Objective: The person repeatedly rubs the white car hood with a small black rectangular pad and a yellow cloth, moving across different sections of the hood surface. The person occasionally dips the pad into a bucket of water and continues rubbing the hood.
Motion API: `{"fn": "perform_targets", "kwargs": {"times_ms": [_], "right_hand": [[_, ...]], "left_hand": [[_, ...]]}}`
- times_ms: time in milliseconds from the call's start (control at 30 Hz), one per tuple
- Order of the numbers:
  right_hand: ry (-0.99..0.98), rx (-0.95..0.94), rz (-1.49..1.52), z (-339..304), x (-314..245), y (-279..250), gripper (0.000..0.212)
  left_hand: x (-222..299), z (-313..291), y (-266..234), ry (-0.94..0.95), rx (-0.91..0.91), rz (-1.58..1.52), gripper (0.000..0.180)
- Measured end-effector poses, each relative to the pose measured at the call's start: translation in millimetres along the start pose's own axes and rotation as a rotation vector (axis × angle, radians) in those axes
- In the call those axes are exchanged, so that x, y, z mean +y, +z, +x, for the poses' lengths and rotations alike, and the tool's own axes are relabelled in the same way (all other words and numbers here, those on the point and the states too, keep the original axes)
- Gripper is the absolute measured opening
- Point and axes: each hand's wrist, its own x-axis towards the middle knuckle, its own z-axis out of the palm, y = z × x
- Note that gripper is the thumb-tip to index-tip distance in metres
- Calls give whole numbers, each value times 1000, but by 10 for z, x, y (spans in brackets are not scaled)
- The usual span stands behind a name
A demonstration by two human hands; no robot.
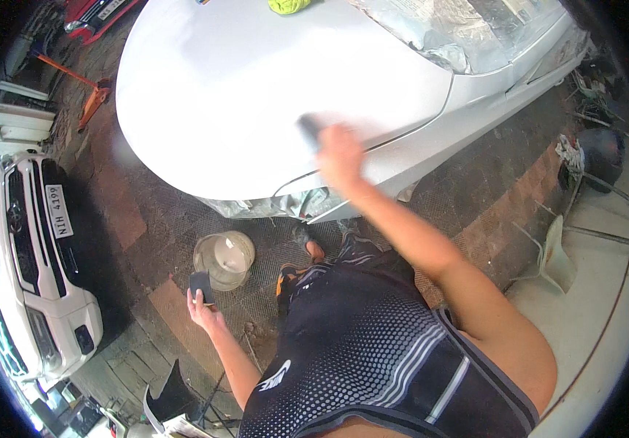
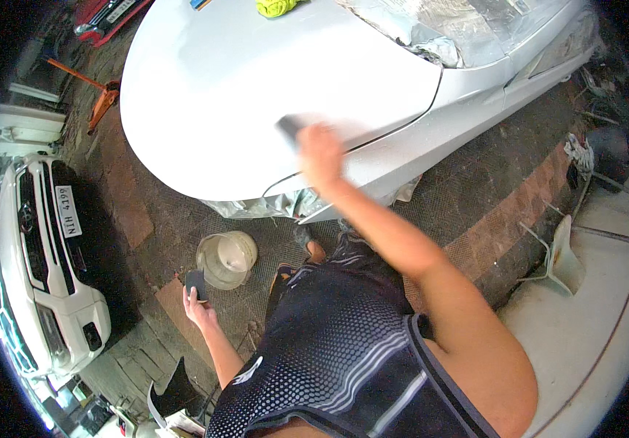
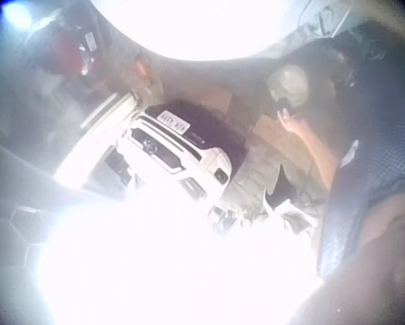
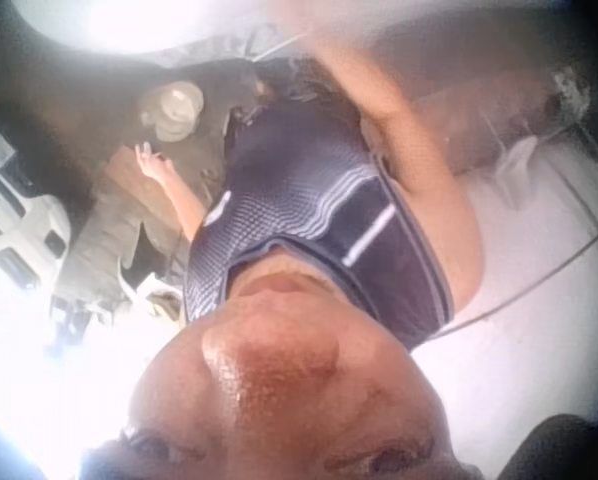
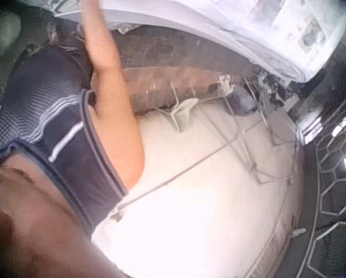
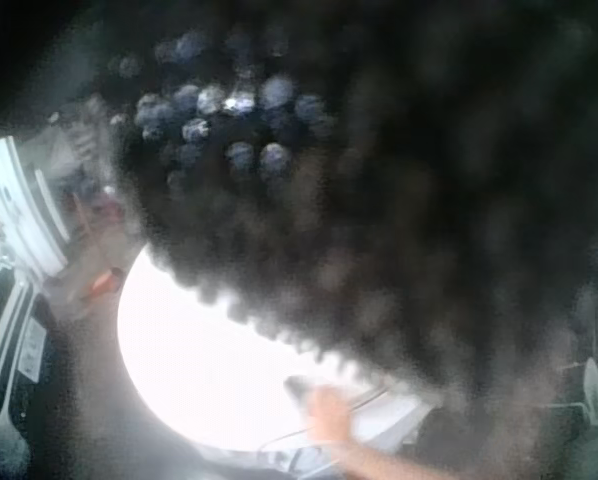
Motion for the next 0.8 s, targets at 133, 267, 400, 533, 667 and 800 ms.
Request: {"fn": "perform_targets", "kwargs": {"times_ms": [133, 267, 400, 533, 667, 800], "right_hand": [[-25, -485, 340, -214, -1177, 469, 39], [446, -1003, 1215, -426, -1443, 404, 72], [951, -1538, 1539, -538, -1272, 143, 66], [871, -1706, 1718, -534, -1378, 171, 49], [842, -1730, 1499, -542, -1766, 397, 45], [940, -1747, 1317, -853, -2277, 799, 43]], "left_hand": [[279, -376, 385, 39, 43, 40, 59], [394, -462, 458, 24, 11, -61, 44], [427, -777, 866, 8, 26, -135, 30], [368, -709, 1099, -51, -62, -205, 29], [42, -353, 732, -91, -180, -129, 29], [-73, -8, 460, -105, 31, -103, 45]]}}
